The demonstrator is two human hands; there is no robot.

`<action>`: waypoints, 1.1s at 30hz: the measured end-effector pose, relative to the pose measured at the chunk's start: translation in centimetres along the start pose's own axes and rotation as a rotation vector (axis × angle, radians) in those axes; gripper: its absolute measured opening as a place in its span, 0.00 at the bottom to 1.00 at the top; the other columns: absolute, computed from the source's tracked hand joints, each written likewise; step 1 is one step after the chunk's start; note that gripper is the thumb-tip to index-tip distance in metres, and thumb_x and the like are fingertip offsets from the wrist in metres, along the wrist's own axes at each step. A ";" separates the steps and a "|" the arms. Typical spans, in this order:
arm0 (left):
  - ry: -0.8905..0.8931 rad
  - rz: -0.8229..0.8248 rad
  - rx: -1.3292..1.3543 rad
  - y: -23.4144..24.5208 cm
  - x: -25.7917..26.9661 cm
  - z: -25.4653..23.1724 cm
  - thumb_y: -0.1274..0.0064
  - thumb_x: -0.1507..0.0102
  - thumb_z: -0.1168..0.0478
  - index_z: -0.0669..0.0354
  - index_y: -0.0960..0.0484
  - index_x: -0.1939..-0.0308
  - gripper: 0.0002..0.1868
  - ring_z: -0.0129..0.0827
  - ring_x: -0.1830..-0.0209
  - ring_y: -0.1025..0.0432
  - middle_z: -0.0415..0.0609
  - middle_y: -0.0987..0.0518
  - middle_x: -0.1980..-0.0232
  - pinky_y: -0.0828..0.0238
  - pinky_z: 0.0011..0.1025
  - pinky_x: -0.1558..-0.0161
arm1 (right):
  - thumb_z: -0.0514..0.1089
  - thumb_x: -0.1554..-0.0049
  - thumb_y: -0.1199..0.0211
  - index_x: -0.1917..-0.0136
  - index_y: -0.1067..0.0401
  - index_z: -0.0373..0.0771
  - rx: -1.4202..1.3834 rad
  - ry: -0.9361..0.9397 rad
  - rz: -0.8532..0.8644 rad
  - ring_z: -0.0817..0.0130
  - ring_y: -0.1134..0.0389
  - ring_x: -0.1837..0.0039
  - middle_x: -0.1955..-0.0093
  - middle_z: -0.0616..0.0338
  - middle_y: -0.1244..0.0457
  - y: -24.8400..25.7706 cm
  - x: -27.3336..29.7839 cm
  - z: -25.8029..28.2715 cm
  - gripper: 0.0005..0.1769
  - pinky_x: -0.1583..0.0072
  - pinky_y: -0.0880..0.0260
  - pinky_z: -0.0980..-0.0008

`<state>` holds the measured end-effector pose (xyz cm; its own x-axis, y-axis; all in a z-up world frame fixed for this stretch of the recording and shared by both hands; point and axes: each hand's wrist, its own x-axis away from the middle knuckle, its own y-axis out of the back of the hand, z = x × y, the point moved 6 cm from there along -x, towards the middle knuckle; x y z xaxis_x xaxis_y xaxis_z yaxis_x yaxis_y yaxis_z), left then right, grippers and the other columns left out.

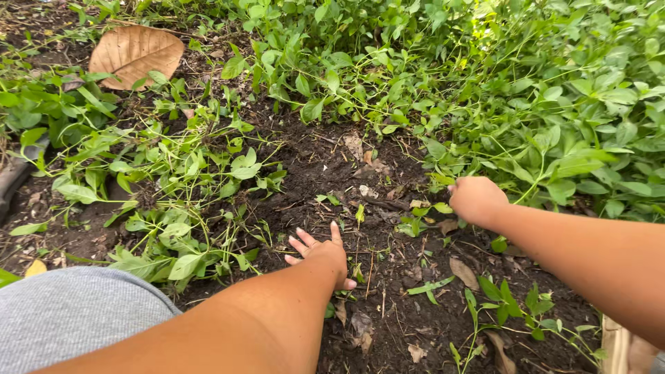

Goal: The person removes weeds by hand from a garden bed, gathering them into a pile. They then use a machete to chop and clear remaining vegetation and debris from the soil.

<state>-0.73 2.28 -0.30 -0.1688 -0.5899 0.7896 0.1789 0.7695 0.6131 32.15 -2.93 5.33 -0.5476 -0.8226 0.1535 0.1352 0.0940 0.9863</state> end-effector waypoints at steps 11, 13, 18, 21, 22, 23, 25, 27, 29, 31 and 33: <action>-0.105 0.031 -0.062 1.0 1.9 0.1 0.33 0.45 0.31 0.38 0.90 0.22 0.79 0.74 0.18 0.75 0.76 0.75 0.18 0.66 0.62 0.23 | 0.51 0.35 0.46 0.57 0.22 0.30 -0.135 -0.076 -0.290 0.38 0.28 0.47 0.55 0.37 0.30 -0.6 0.1 1.2 0.22 0.42 0.28 0.48; -0.187 0.061 -0.114 1.3 0.6 -0.1 0.37 0.44 0.28 0.50 0.88 0.20 0.79 0.80 0.19 0.74 0.70 0.61 0.17 0.67 0.65 0.24 | 0.50 0.37 0.44 0.58 0.23 0.30 -0.168 -0.063 -0.382 0.36 0.29 0.50 0.54 0.36 0.31 -0.9 2.0 0.5 0.20 0.44 0.30 0.46; -0.407 0.286 -0.074 2.2 -7.3 -3.0 0.60 0.35 0.33 0.54 0.40 0.22 0.44 0.49 0.19 0.49 0.57 0.46 0.18 0.48 0.51 0.26 | 0.50 0.36 0.43 0.57 0.23 0.31 -0.289 -0.179 -0.351 0.36 0.30 0.50 0.56 0.36 0.31 1.5 4.9 1.4 0.19 0.45 0.30 0.46; -0.397 0.013 0.350 5.7 -8.8 -5.5 0.63 0.29 0.38 0.61 0.33 0.27 0.36 0.53 0.28 0.34 0.62 0.33 0.26 0.36 0.51 0.31 | 0.46 0.40 0.43 0.57 0.23 0.32 -0.325 -0.141 -0.362 0.41 0.27 0.53 0.56 0.38 0.30 4.0 5.8 4.6 0.15 0.47 0.27 0.51; -0.385 -0.046 0.600 6.6 -8.6 -5.9 0.58 0.30 0.38 0.61 0.29 0.30 0.35 0.51 0.31 0.31 0.60 0.28 0.29 0.34 0.49 0.32 | 0.42 0.45 0.42 0.57 0.22 0.33 -0.330 -0.095 -0.345 0.46 0.25 0.55 0.57 0.41 0.30 4.1 6.7 6.2 0.11 0.48 0.25 0.55; -0.410 0.182 0.754 6.2 -8.0 -7.3 0.57 0.28 0.41 0.63 0.26 0.35 0.30 0.48 0.39 0.31 0.56 0.27 0.36 0.32 0.48 0.38 | 0.40 0.47 0.44 0.54 0.22 0.36 -0.430 -0.038 -0.349 0.47 0.24 0.57 0.56 0.42 0.29 2.9 8.8 8.6 0.12 0.50 0.25 0.56; -0.452 0.661 1.046 5.8 -5.3 -9.2 0.56 0.24 0.47 0.67 0.18 0.45 0.24 0.41 0.54 0.31 0.49 0.25 0.52 0.29 0.47 0.49 | 0.40 0.45 0.45 0.54 0.22 0.36 -0.525 0.051 -0.322 0.45 0.25 0.57 0.58 0.40 0.30 0.2 12.6 15.1 0.12 0.51 0.25 0.54; -0.498 0.645 1.039 6.5 -2.3 -7.4 0.57 0.27 0.42 0.66 0.19 0.50 0.27 0.40 0.54 0.24 0.53 0.18 0.53 0.25 0.44 0.48 | 0.41 0.40 0.45 0.56 0.24 0.32 -0.504 0.091 -0.279 0.41 0.27 0.54 0.58 0.37 0.30 0.2 13.6 18.9 0.12 0.48 0.26 0.50; -0.537 0.580 1.127 8.2 0.7 -4.0 0.57 0.29 0.41 0.61 0.20 0.54 0.26 0.37 0.58 0.23 0.52 0.17 0.56 0.26 0.41 0.52 | 0.42 0.39 0.44 0.56 0.24 0.31 -0.427 0.156 -0.252 0.40 0.28 0.50 0.54 0.37 0.30 1.9 12.2 21.9 0.13 0.46 0.27 0.47; -0.571 0.489 1.275 10.2 2.7 -0.7 0.57 0.31 0.42 0.50 0.22 0.54 0.19 0.35 0.65 0.29 0.46 0.19 0.60 0.33 0.38 0.60 | 0.44 0.38 0.44 0.44 0.34 0.30 -0.478 0.224 -0.223 0.37 0.29 0.51 0.54 0.35 0.32 4.7 11.4 22.9 0.15 0.48 0.29 0.45; -0.635 0.521 1.451 11.4 3.0 0.7 0.54 0.31 0.47 0.53 0.22 0.49 0.16 0.35 0.62 0.26 0.46 0.20 0.58 0.26 0.40 0.56 | 0.46 0.40 0.42 0.36 0.43 0.30 -0.536 0.236 -0.149 0.38 0.28 0.50 0.52 0.34 0.33 7.0 10.8 23.1 0.24 0.47 0.28 0.46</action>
<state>0.12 9.45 9.06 -0.7897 -0.3076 0.5308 -0.5880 0.6261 -0.5121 8.06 1.79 15.23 -0.4028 -0.9132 -0.0617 0.5025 -0.2770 0.8190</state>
